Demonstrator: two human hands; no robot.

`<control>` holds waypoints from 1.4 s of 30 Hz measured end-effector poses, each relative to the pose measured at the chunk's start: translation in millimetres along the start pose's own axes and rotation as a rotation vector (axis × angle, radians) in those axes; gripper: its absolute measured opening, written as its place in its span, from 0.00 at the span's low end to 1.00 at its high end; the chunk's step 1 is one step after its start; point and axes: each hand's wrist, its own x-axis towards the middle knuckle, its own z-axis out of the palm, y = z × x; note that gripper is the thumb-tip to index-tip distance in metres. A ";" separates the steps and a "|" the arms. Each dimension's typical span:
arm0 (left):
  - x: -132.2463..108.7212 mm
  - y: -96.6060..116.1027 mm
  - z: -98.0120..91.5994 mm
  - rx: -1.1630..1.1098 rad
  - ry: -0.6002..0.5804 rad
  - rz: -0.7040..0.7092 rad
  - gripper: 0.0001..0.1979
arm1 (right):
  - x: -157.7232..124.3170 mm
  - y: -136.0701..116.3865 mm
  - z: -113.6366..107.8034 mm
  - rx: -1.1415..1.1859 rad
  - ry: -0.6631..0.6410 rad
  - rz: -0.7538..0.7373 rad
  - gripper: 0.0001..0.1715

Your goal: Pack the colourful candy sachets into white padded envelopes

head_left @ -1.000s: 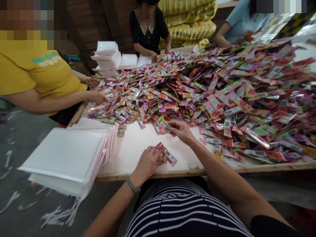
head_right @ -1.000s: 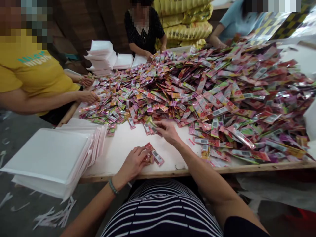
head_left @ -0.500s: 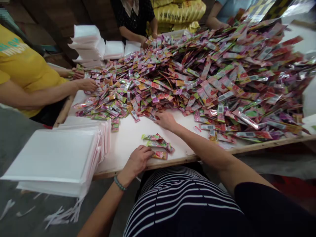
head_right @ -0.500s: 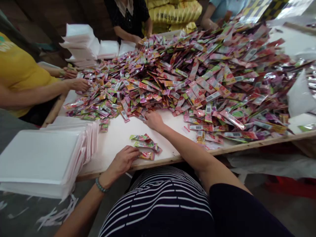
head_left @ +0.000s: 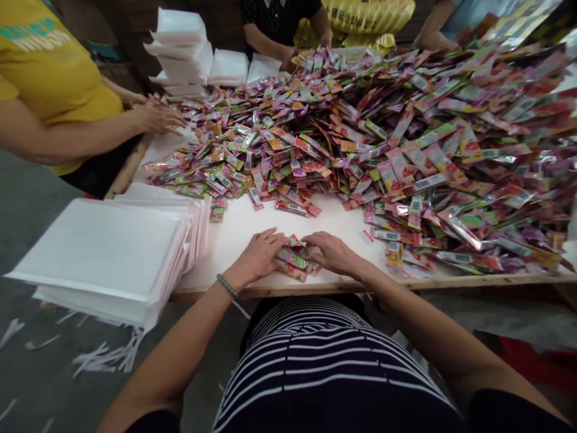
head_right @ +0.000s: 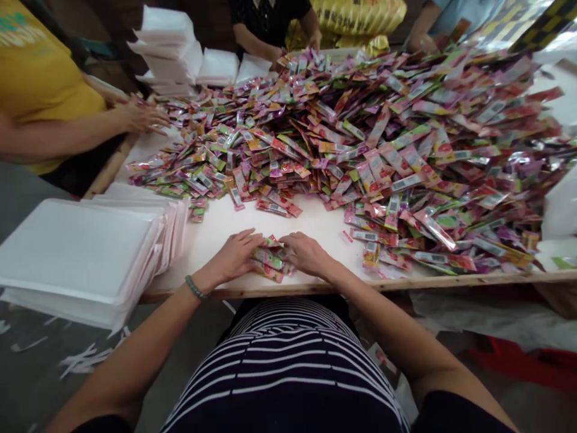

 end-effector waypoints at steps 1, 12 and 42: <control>3.2 -3.3 2.2 -0.037 -0.020 0.021 0.25 | -5.2 0.9 1.4 -0.006 -0.020 0.039 0.18; -6.7 4.1 17.5 -0.138 0.099 0.042 0.21 | 3.1 12.8 -4.2 -0.055 0.026 0.173 0.16; 15.1 22.9 35.3 0.129 -0.037 -0.023 0.30 | 42.5 40.4 -67.0 -0.263 0.471 0.093 0.22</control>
